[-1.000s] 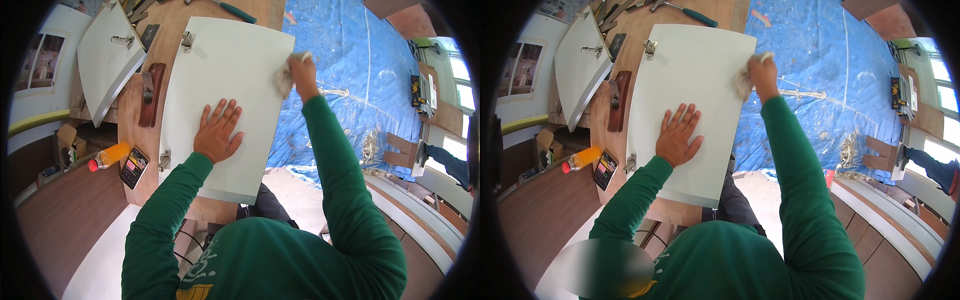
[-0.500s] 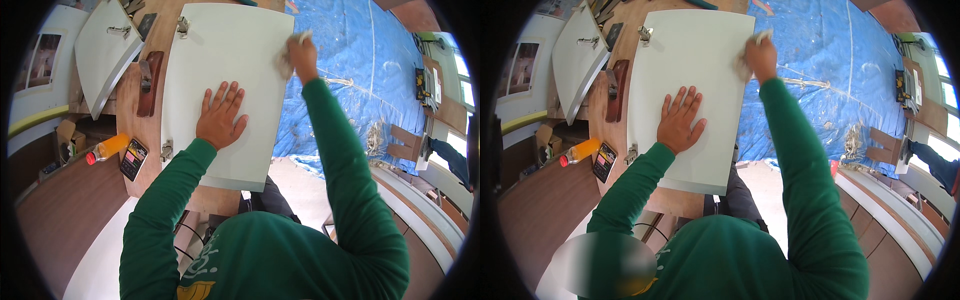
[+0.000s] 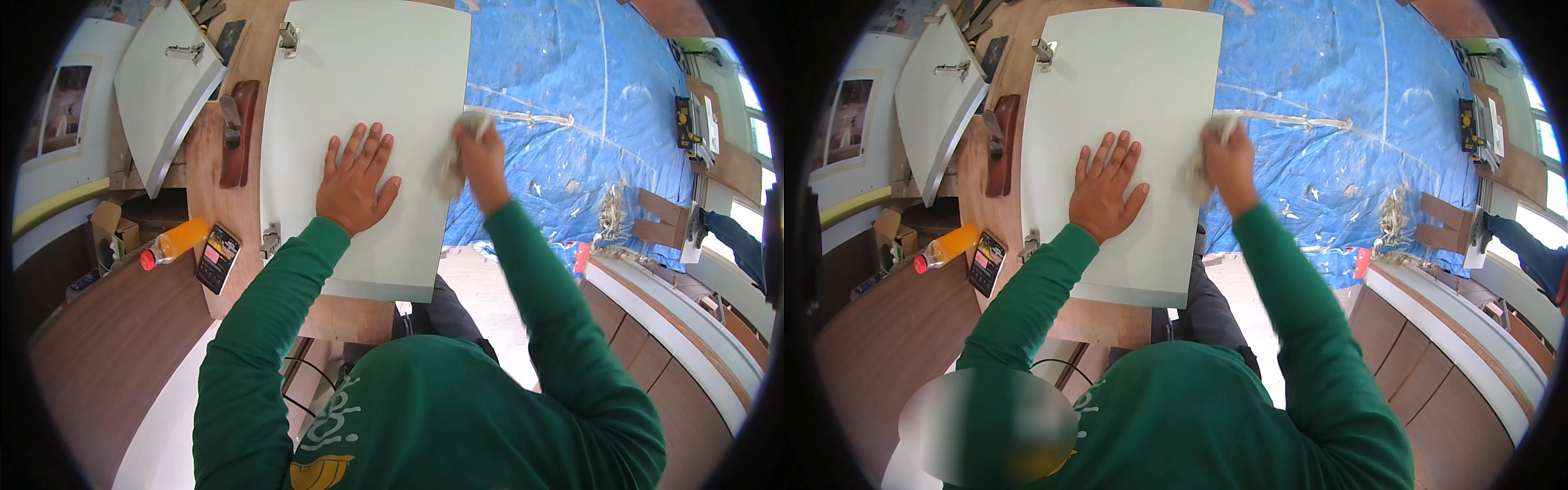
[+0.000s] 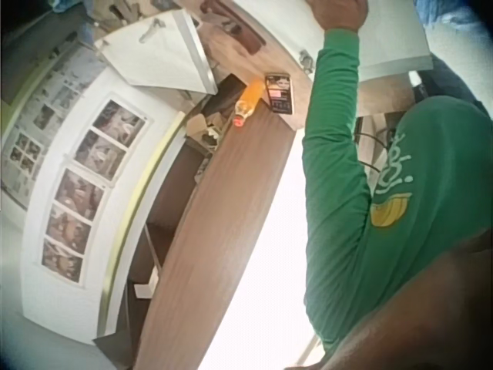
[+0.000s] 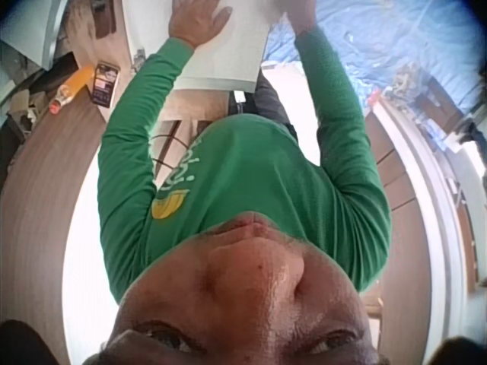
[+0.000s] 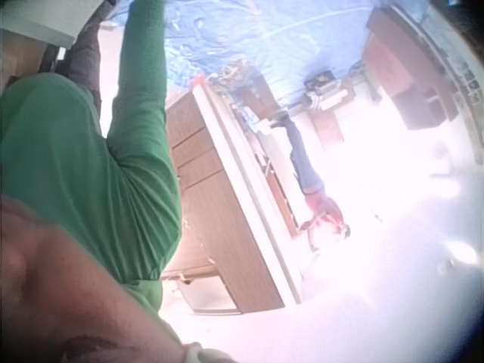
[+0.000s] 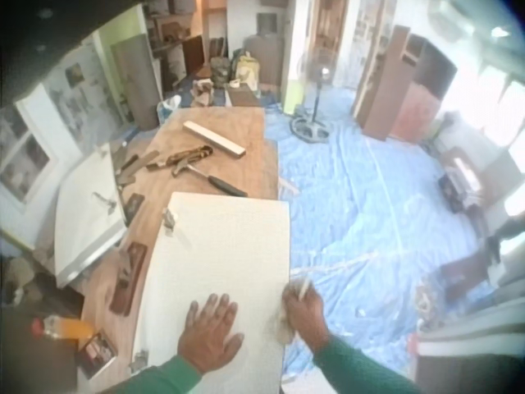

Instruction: The person smooths the edge of a white cabinet door with a hand plane, then wipes the surface with a cloth. The person pours liquid from a bottle onto the cloth and continues wiping the door.

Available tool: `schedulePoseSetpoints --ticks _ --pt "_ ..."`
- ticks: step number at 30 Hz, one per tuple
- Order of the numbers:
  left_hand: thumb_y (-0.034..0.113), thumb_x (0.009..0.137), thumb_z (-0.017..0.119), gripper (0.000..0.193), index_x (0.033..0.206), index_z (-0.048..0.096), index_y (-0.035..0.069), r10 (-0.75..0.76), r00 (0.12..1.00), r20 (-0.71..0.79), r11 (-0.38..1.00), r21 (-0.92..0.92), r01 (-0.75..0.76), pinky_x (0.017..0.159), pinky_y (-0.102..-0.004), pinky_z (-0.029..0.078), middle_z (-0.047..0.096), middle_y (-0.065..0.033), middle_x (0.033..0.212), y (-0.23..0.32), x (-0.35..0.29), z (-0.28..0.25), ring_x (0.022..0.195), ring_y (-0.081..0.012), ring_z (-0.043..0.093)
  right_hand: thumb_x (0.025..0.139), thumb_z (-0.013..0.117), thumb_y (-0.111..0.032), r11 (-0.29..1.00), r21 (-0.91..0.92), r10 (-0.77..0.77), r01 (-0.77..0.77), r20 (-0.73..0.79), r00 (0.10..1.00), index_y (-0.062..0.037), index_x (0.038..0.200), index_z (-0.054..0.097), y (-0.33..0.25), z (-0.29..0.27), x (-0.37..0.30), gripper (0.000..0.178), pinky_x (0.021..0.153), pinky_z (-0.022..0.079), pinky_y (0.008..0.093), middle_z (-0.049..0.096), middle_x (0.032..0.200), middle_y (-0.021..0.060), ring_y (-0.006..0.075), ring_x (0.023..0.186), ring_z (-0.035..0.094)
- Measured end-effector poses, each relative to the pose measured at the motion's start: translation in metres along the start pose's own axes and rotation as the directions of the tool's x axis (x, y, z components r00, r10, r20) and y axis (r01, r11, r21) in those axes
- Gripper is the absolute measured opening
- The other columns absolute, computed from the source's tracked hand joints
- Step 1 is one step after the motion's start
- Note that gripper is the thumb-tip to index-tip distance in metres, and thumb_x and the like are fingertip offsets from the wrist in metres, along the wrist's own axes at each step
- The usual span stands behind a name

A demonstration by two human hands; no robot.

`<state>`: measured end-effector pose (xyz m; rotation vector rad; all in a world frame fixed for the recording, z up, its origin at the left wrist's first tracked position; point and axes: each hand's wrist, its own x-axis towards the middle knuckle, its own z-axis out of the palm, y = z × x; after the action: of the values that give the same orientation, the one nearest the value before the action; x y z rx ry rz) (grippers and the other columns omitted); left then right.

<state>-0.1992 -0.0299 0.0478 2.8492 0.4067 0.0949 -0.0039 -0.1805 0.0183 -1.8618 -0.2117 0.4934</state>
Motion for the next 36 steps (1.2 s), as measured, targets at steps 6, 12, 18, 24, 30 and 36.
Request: schedulePoseSetpoints --ticks 6,12,18,24,30,36 --pt "0.041 0.101 0.054 0.065 0.158 0.042 0.012 0.024 1.0 -0.011 1.0 -0.018 -0.024 0.127 -0.055 0.012 0.035 -0.0095 0.167 0.002 0.005 0.001 0.156 -0.0297 0.027 0.093 0.07 -0.012 0.969 0.233 0.087 -0.086 0.005 0.996 -0.0012 0.111 0.066 -0.017 0.005 0.076 0.021 0.073 0.055 0.0337 0.069 0.098 0.007 0.0152 0.085 0.065" --pt "0.041 0.101 0.054 0.066 0.159 0.041 0.012 -0.008 0.999 -0.031 1.0 -0.008 0.008 0.127 -0.0544 0.012 0.036 -0.009 0.167 -0.001 -0.001 0.003 0.156 -0.0291 0.027 0.091 0.068 -0.011 0.945 0.286 0.154 -0.157 0.033 0.987 0.0008 0.107 0.066 0.015 0.004 -0.021 0.02 0.071 0.055 0.0345 0.069 0.093 0.0074 0.0155 0.081 0.064" --pt "0.042 0.101 0.054 0.066 0.159 0.041 0.013 0.026 0.999 -0.022 1.0 -0.016 -0.026 0.127 -0.0544 0.011 0.036 -0.0085 0.167 0.004 0.007 0.002 0.156 -0.029 0.027 0.09 0.066 -0.006 0.929 0.344 0.141 -0.135 0.008 0.99 -0.0002 0.104 0.065 -0.032 0.003 0.074 0.015 0.07 0.054 0.0346 0.068 0.093 0.0066 0.016 0.082 0.063" --pt "0.041 0.101 0.054 0.066 0.159 0.041 0.013 -0.012 1.0 -0.017 1.0 -0.011 0.012 0.127 -0.0543 0.011 0.035 -0.0083 0.167 0.001 -0.001 0.003 0.157 -0.0288 0.027 0.093 0.067 -0.016 0.994 0.09 0.061 -0.066 0.065 0.996 0.0028 0.106 0.066 0.011 -0.002 -0.025 0.023 0.076 0.056 0.0366 0.073 0.098 0.0132 0.0197 0.09 0.07" --pt "0.041 0.101 0.054 0.066 0.159 0.041 0.012 0.007 1.0 -0.024 1.0 -0.005 -0.007 0.127 -0.0548 0.012 0.036 -0.0096 0.167 0.001 0.0 0.003 0.156 -0.0299 0.028 0.092 0.067 -0.025 0.962 -0.263 -0.046 0.068 0.09 0.995 0.0022 0.109 0.066 -0.034 -0.004 0.066 0.032 0.081 0.057 0.0448 0.073 0.098 0.0268 0.0382 0.096 0.073" --pt "0.041 0.101 0.054 0.066 0.159 0.042 0.012 0.034 0.999 -0.043 0.999 0.022 -0.033 0.126 -0.0547 0.012 0.036 -0.0097 0.167 0.005 0.005 0.001 0.156 -0.0301 0.028 0.092 0.067 -0.029 0.872 -0.404 -0.259 0.278 0.101 0.961 -0.0009 0.107 0.066 -0.046 -0.006 0.127 0.032 0.081 0.056 0.0507 0.073 0.1 0.0263 0.0461 0.094 0.069"
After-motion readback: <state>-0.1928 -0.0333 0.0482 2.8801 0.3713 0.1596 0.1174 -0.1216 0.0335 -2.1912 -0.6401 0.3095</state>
